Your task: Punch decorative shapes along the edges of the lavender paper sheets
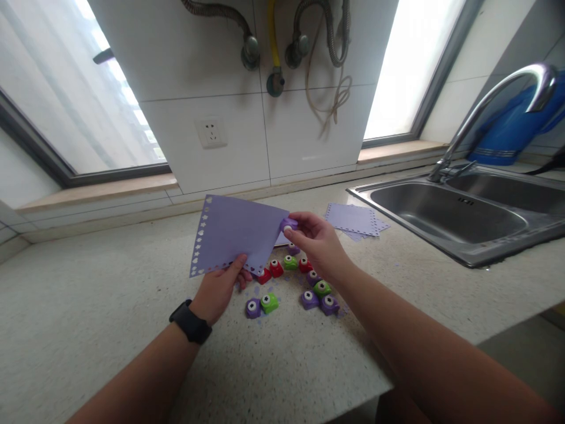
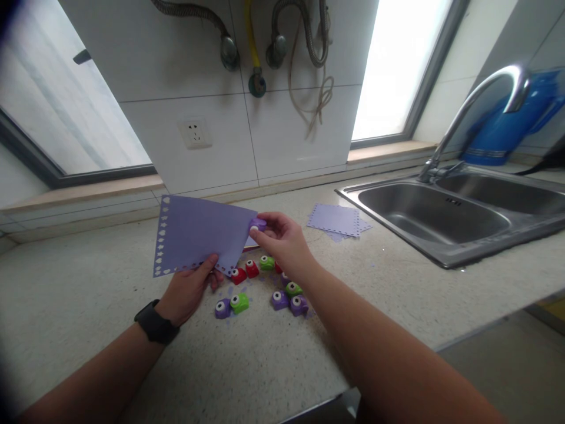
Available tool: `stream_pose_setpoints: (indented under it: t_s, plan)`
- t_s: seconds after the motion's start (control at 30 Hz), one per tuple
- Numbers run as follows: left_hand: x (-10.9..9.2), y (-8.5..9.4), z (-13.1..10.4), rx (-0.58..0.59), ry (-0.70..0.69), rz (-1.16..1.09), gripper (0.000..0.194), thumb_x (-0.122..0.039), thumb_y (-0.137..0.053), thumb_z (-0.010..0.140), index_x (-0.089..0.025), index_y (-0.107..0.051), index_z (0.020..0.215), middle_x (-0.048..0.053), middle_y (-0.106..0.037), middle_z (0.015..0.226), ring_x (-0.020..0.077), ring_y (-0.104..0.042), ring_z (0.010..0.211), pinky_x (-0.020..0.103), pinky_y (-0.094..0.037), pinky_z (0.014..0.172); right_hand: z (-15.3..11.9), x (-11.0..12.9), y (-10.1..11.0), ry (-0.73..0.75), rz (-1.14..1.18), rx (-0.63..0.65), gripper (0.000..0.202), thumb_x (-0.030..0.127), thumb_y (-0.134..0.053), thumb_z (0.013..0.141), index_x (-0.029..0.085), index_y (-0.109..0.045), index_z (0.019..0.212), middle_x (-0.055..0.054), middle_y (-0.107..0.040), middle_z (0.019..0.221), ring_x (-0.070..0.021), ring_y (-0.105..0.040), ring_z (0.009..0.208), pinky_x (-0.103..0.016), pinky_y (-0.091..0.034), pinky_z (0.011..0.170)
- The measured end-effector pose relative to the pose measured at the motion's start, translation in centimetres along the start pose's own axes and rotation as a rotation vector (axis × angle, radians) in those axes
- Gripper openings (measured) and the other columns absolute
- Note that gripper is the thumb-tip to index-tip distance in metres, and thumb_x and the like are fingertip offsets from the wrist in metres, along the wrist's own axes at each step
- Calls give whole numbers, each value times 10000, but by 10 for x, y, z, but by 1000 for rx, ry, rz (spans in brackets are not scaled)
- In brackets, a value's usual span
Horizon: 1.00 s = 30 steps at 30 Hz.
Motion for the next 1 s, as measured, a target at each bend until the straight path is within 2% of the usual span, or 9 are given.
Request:
stream_pose_setpoints:
  t_s: [0.33, 0.57, 0.8, 1.0]
  plan:
    - [-8, -2, -3, 27, -1, 78, 539, -590, -595, 913, -191, -709, 570, 43, -710, 617, 176, -621, 611, 303, -483, 698, -3, 0, -8, -38, 16, 47, 376, 277, -876, 692, 224, -670, 1002, -30, -743, 956, -177, -697, 867, -390, -605, 842]
    - [-6, -2, -2, 36, 12, 104, 554, -621, -579, 913, -196, -727, 589, 47, -725, 641, 185, -628, 633, 318, -482, 727, -4, -3, -12, -35, 19, 119, 322, 276, -860, 725, 226, -700, 1001, -26, -747, 991, -161, -698, 888, -373, -582, 886]
    - [-9, -2, -5, 42, 0, 102, 560, -623, -573, 914, -197, -728, 586, 42, -715, 623, 175, -624, 618, 306, -483, 732, -5, -5, -12, -72, -1, 125, 331, 277, -874, 708, 220, -692, 978, -9, -735, 888, -152, -688, 786, -352, -576, 790]
    - [-17, -5, -8, 37, -16, 85, 559, -591, -562, 926, -190, -724, 571, 49, -699, 582, 176, -626, 591, 304, -499, 696, -7, -9, -15, -116, -12, 134, 304, 295, -879, 717, 220, -695, 947, 16, -704, 815, -114, -621, 675, -294, -530, 685]
Point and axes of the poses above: each hand's wrist, its own z-axis towards the middle knuckle, its own y-axis out of the back of the hand, x = y × z, the point moved 5 cm from there along z, towards the middle knuckle
